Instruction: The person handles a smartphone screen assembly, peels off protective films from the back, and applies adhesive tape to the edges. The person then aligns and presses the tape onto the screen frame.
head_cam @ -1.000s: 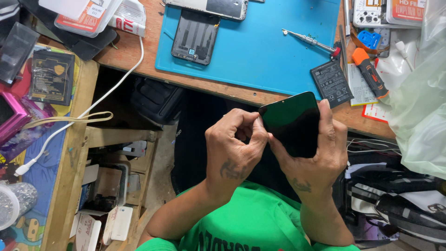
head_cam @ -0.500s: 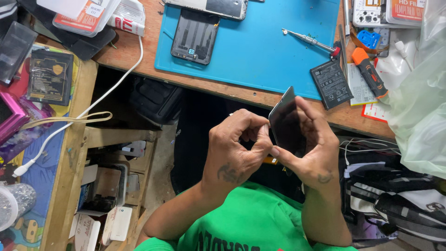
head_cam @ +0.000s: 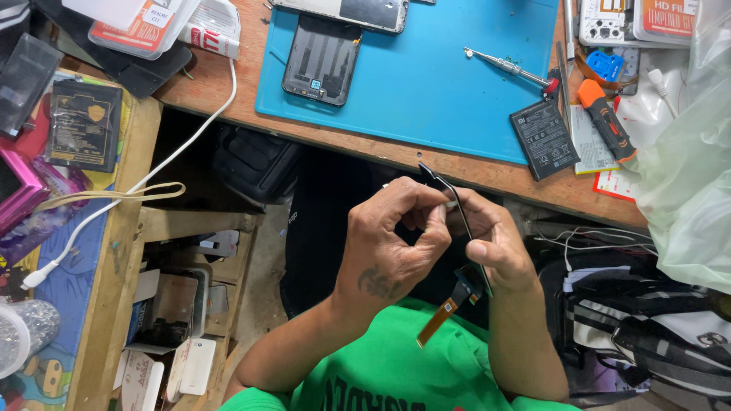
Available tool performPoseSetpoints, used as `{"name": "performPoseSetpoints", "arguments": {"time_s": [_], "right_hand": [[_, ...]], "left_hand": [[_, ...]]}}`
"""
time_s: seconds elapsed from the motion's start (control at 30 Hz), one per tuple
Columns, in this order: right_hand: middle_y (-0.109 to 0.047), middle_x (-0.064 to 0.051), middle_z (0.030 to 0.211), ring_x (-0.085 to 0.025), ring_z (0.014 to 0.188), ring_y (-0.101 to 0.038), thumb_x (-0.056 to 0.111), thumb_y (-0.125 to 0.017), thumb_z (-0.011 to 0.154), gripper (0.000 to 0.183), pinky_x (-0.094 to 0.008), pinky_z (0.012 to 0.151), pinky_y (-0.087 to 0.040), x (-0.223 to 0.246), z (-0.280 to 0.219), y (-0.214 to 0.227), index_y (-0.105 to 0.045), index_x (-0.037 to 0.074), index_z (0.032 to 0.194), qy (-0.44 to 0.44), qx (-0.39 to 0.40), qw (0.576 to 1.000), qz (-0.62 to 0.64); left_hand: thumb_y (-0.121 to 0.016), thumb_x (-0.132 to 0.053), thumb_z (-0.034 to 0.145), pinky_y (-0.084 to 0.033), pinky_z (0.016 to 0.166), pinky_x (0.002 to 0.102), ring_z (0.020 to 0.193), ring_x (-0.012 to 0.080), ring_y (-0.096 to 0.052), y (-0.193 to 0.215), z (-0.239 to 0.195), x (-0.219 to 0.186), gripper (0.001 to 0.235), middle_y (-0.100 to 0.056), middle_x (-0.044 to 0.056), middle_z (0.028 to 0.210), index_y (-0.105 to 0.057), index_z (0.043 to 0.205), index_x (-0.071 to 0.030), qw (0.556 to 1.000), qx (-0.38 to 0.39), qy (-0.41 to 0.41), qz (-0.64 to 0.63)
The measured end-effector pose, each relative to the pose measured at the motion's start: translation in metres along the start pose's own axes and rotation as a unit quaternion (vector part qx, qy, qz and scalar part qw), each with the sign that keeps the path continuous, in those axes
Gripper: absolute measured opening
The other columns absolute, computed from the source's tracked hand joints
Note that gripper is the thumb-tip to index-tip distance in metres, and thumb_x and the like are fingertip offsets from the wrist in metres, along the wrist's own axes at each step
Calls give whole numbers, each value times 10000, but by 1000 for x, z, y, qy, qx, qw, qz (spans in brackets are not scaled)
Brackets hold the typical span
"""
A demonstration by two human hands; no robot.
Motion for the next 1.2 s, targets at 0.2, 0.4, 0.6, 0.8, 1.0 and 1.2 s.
{"name": "performPoseSetpoints", "arguments": {"time_s": [0.2, 0.4, 0.6, 0.8, 1.0, 1.2], "right_hand": [[-604, -175, 1264, -260, 1197, -588, 555, -770, 837, 916, -400, 1090, -453, -22, 2, 4, -540, -135, 1395, -5, 42, 997, 70], [-535, -140, 1360, -271, 1231, -557, 482, -753, 748, 914, -439, 1073, -457, -25, 3, -3, -373, 40, 1453, -11, -5, 973, 229], [-497, -265, 1347, -402, 1145, -591, 542, -550, 1103, 783, -482, 945, -536, -3, 12, -9, -325, -61, 1548, 60, 103, 935, 333], [-358, -436, 1566, -443, 1273, -580, 584, -425, 1069, 840, -549, 1041, -495, 4, 19, -6, -249, 17, 1664, 44, 133, 887, 439], [-386, -420, 1523, -436, 1244, -593, 589, -350, 1118, 788, -528, 1062, -494, 10, 20, -10, -286, 26, 1665, 67, 127, 882, 449], [-372, -429, 1577, -480, 1292, -586, 575, -347, 1117, 788, -573, 1099, -485, 9, 19, -11, -267, 22, 1672, 74, 105, 884, 450]], "left_hand": [[-686, -25, 893, -521, 660, 228, 726, 63, -601, 0, 0, 2, 118, -667, 14, 869, -699, 1011, -19, 1000, 1, 20, -11], [-663, 14, 876, -495, 638, 227, 706, 66, -573, 4, 2, -2, 112, -671, 31, 885, -684, 985, -1, 1000, -11, 16, -16], [-466, 49, 823, -483, 697, 263, 704, 99, -579, 23, -9, 2, 155, -603, 47, 824, -588, 761, -24, 995, -64, -50, -52], [-570, -71, 1012, -333, 622, 281, 630, 99, -385, 37, -17, 35, 346, -476, 11, 663, -460, 685, -40, 993, -112, -14, -36], [-647, -170, 972, -477, 707, 270, 717, 101, -554, 24, -17, 42, 229, -591, 24, 717, -619, 801, -20, 996, -70, 50, 1], [-636, -213, 978, -505, 718, 267, 743, 89, -597, 11, -24, 55, 243, -663, 37, 753, -657, 867, 2, 992, -8, 118, -32]]}}
Point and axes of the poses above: each hand's wrist, its own z-axis towards the middle knuckle, its own y-axis out of the back of the hand, x = y × z, the point moved 7 cm from there along z, towards the middle knuckle
